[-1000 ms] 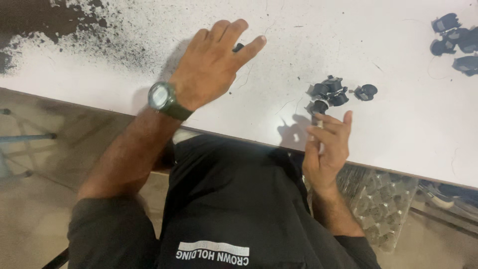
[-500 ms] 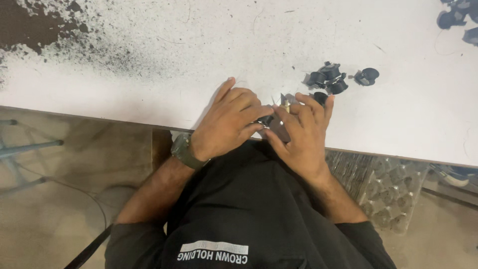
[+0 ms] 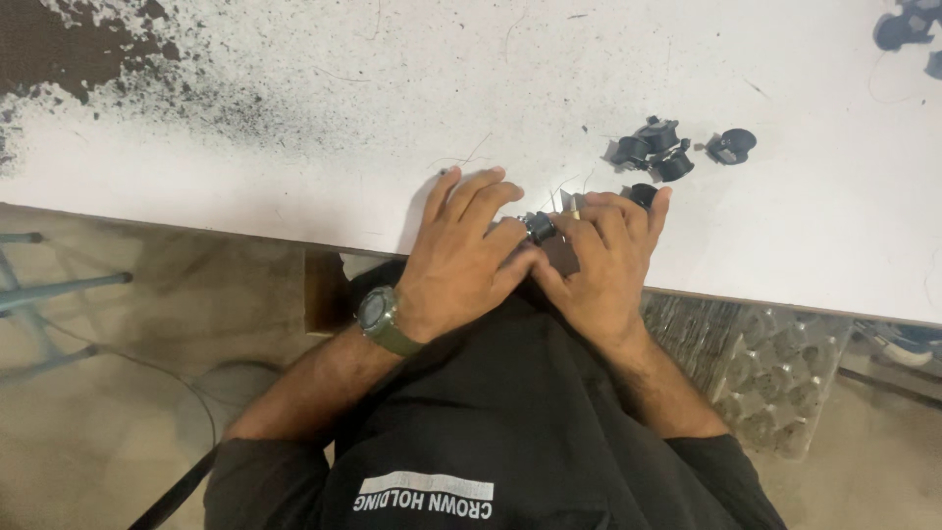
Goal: The person sits at a white workbench assembling small black plastic wheel housings. They pick up a housing, fit internal parts into it by hand while using a small hand tool, then set the finished unit in a row with the others and reach for the next one.
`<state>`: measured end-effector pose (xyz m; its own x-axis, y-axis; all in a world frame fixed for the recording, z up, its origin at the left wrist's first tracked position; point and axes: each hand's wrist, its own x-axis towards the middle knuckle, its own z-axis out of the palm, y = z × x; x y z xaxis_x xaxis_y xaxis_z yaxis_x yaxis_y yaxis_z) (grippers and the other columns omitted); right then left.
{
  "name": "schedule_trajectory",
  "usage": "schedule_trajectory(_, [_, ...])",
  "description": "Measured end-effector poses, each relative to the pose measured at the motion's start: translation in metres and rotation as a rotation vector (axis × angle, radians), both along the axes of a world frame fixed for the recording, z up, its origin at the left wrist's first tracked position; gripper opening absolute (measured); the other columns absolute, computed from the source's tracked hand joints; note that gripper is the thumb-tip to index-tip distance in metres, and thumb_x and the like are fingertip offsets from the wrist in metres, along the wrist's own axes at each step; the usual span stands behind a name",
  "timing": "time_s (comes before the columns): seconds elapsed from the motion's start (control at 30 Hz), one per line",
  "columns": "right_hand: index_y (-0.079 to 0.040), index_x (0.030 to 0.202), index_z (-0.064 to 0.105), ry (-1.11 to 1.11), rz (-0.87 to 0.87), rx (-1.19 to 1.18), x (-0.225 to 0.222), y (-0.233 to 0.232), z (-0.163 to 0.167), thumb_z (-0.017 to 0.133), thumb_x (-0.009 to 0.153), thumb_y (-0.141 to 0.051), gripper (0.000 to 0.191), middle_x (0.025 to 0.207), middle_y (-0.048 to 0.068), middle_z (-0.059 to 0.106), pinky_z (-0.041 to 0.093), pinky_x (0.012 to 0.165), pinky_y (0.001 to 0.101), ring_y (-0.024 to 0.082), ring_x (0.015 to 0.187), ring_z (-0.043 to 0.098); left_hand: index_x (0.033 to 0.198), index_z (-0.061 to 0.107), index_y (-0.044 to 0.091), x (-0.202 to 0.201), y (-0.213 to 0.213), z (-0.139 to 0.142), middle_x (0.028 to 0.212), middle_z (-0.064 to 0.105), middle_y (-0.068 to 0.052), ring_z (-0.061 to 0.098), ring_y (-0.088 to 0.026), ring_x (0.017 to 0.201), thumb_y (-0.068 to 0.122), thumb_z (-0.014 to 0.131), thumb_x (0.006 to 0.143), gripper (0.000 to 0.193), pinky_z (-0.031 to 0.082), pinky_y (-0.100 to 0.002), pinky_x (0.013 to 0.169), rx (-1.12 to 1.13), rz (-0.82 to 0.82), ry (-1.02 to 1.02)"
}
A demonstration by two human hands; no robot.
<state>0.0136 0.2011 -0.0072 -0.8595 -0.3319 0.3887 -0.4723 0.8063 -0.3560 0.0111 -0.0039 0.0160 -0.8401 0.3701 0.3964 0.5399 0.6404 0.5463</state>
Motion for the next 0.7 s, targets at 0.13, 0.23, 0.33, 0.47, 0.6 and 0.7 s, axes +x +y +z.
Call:
schedule_trajectory(0.13, [-0.008, 0.116, 0.075, -0.008, -0.009, -0.006, 0.005, 0.005, 0.0, 0.091, 0.08, -0.026, 0.043, 0.108, 0.011, 0.057, 0.008, 0.125, 0.0653, 0.034, 0.124, 0.051, 0.097, 0.072, 0.011, 0.007, 0.004, -0.013, 0.135, 0.059, -0.007, 0.051, -0.027, 0.137, 0.02, 0.077, 0.092, 0.012, 0.029, -0.059, 0.123, -0.006, 0.088, -0.021])
schedule_trajectory(0.23, [-0.013, 0.114, 0.075, 0.088, 0.003, -0.12, 0.012, 0.011, -0.002, 0.086, 0.084, -0.013, 0.032, 0.101, 0.007, 0.059, 0.009, 0.13, 0.061, 0.032, 0.123, 0.055, 0.095, 0.072, 0.011, 0.011, 0.002, -0.021, 0.132, 0.06, -0.009, 0.052, -0.028, 0.134, 0.021, 0.078, 0.09, 0.012, 0.028, -0.06, 0.121, 0.004, 0.111, -0.024])
schedule_trajectory(0.33, [-0.01, 0.114, 0.069, 0.126, 0.064, -0.249, 0.019, 0.012, -0.008, 0.078, 0.088, -0.002, 0.028, 0.1, 0.005, 0.062, 0.011, 0.133, 0.0609, 0.03, 0.12, 0.061, 0.1, 0.072, 0.01, 0.014, 0.001, -0.026, 0.131, 0.06, -0.009, 0.053, -0.027, 0.131, 0.021, 0.078, 0.09, 0.016, 0.029, -0.058, 0.12, 0.058, 0.101, -0.017])
schedule_trajectory(0.47, [-0.005, 0.111, 0.058, 0.078, 0.137, -0.333, 0.02, 0.007, -0.015, 0.077, 0.086, -0.003, 0.032, 0.112, 0.012, 0.066, 0.012, 0.128, 0.0633, 0.031, 0.118, 0.061, 0.104, 0.074, 0.011, 0.015, 0.003, -0.029, 0.131, 0.06, -0.007, 0.055, -0.025, 0.129, 0.018, 0.079, 0.092, 0.016, 0.029, -0.056, 0.122, 0.087, 0.1, 0.034])
schedule_trajectory(0.6, [-0.006, 0.107, 0.063, 0.101, 0.137, -0.267, 0.018, 0.003, -0.016, 0.08, 0.083, 0.002, 0.03, 0.1, 0.007, 0.068, 0.017, 0.129, 0.0587, 0.03, 0.114, 0.065, 0.1, 0.074, 0.013, 0.014, 0.005, -0.031, 0.13, 0.062, -0.005, 0.056, -0.024, 0.128, 0.016, 0.081, 0.09, 0.013, 0.029, -0.055, 0.122, 0.076, 0.122, 0.096])
schedule_trajectory(0.7, [-0.005, 0.108, 0.064, 0.104, 0.135, -0.263, 0.017, 0.002, -0.016, 0.08, 0.083, 0.005, 0.032, 0.102, 0.01, 0.069, 0.021, 0.128, 0.0578, 0.031, 0.115, 0.066, 0.098, 0.073, 0.012, 0.014, 0.005, -0.033, 0.131, 0.063, -0.003, 0.057, -0.022, 0.128, 0.014, 0.082, 0.091, 0.012, 0.029, -0.055, 0.123, 0.083, 0.12, 0.133])
